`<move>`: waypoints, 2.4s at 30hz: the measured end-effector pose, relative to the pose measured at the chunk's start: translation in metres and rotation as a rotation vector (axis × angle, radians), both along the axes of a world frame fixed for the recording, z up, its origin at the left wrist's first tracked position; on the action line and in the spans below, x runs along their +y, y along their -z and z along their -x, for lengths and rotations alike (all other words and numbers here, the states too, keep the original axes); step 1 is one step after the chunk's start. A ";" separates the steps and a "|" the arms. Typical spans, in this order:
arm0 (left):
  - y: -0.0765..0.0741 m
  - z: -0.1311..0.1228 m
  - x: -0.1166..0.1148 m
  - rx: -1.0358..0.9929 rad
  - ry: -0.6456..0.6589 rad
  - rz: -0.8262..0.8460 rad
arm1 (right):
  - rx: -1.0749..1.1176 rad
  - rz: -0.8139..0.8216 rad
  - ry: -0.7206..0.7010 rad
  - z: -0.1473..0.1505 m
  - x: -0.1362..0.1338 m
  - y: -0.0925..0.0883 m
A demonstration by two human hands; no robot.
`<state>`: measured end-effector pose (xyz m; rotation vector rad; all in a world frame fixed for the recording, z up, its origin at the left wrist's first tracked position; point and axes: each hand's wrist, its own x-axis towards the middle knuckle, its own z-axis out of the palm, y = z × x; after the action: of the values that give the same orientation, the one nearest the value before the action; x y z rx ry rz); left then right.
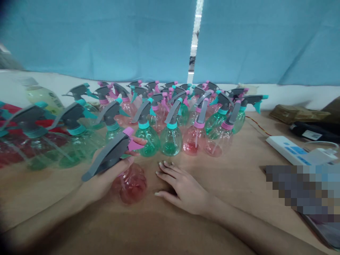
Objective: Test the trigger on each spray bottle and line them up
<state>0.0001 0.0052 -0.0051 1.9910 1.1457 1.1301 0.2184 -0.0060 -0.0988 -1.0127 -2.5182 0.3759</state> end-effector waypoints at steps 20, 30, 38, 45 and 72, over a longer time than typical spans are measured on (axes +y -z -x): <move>0.000 0.000 0.000 -0.002 -0.018 0.005 | 0.016 0.010 -0.003 0.000 0.000 0.000; -0.007 0.004 0.000 0.112 -0.037 -0.066 | -0.008 0.004 -0.005 0.000 0.000 -0.001; -0.017 -0.001 0.000 0.092 0.030 -0.052 | 0.002 0.007 -0.006 0.001 0.000 -0.001; -0.011 0.003 0.001 0.092 0.025 -0.023 | 0.021 0.020 -0.007 0.000 0.000 -0.001; -0.007 -0.002 -0.002 0.048 -0.038 -0.038 | 0.015 -0.001 -0.006 0.000 0.000 0.001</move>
<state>0.0017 0.0036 0.0015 2.0433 1.1993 1.1375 0.2188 -0.0056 -0.0993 -0.9984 -2.5087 0.3823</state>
